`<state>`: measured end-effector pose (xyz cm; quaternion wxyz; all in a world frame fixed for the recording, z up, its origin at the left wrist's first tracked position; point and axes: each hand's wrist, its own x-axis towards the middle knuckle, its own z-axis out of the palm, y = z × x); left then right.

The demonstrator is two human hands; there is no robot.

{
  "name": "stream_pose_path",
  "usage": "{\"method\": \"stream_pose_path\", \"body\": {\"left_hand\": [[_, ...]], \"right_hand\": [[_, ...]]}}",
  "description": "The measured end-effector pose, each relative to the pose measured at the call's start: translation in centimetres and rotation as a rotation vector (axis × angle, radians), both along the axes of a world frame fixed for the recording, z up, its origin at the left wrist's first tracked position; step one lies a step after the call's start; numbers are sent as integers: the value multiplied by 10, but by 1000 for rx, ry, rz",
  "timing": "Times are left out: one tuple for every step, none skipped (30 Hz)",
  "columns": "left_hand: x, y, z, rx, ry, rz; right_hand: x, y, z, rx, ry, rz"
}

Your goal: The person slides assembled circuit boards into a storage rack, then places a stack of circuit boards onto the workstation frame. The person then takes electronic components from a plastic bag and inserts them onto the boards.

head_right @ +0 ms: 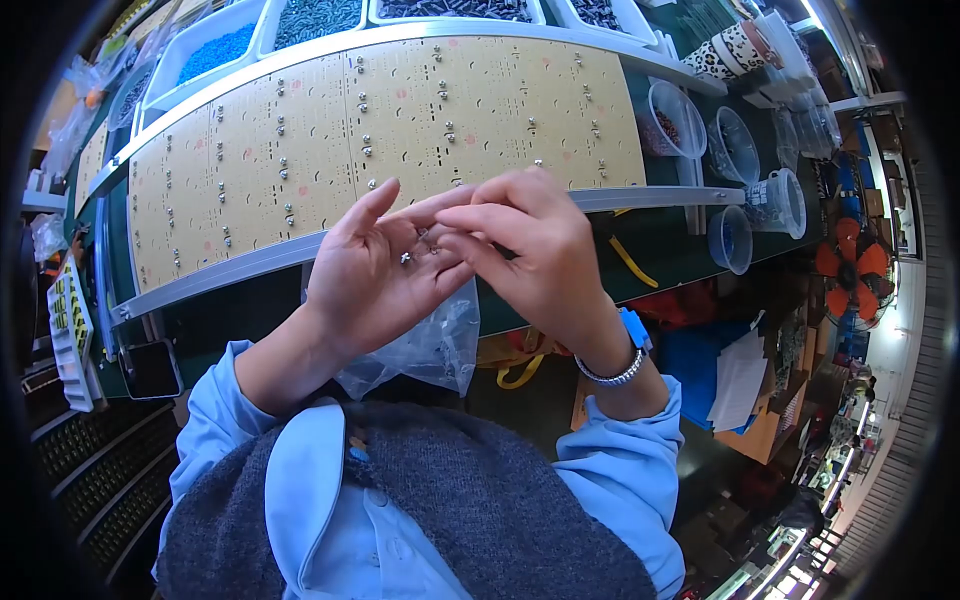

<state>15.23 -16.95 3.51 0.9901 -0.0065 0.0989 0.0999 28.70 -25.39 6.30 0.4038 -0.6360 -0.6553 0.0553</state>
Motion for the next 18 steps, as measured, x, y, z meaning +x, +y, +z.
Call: {"method": "stream_pose_path", "body": {"left_hand": [[-1, 0, -2, 29, -18, -16], [0, -1, -1, 51, -14, -23], [1, -2, 2, 74, -10, -28], [1, -3, 3, 96, -6, -32], [1, -4, 3, 98, -22, -42], [0, -4, 2, 101, -38, -50], [0, -4, 0, 104, -53, -61], [0, -5, -4, 94, -82, -67], [0, -5, -9, 82, -111, -74], [0, -5, -10, 71, -141, -80], [0, -6, -9, 84, -69, -77], [1, -7, -3, 96, 3, -72], [1, -7, 0, 108, 74, -66], [0, -7, 0, 158, 133, -62], [-1, -8, 0, 208, 193, -60], [-2, -8, 1, 258, 252, -59], [-3, -8, 2, 316, 275, -58], [-4, -8, 2, 350, 283, -58]], "right_hand": [[-2, 1, -1, -17, -13, 22], [-2, 3, -2, -34, -28, 44], [-3, 5, -2, -50, -43, 68], [-3, 5, -2, -74, -33, 71], [-3, 6, -1, -99, -23, 75], [-3, 7, -1, -123, -13, 80], [-3, 8, 0, -138, -15, 91], [-3, 8, 0, -153, -16, 103], [-3, 9, 0, -168, -18, 113], [-2, 9, -1, -162, -3, 110], [-1, 8, -4, -156, 11, 108], [0, 8, -5, -151, 26, 106], [0, 7, -4, -143, 70, 70], [0, 4, -3, -135, 114, 33], [0, 3, -2, -127, 160, -4], [3, 2, 0, -81, 69, -2], [5, 1, 3, -36, -21, -1], [7, 0, 5, 9, -112, 1]]}}
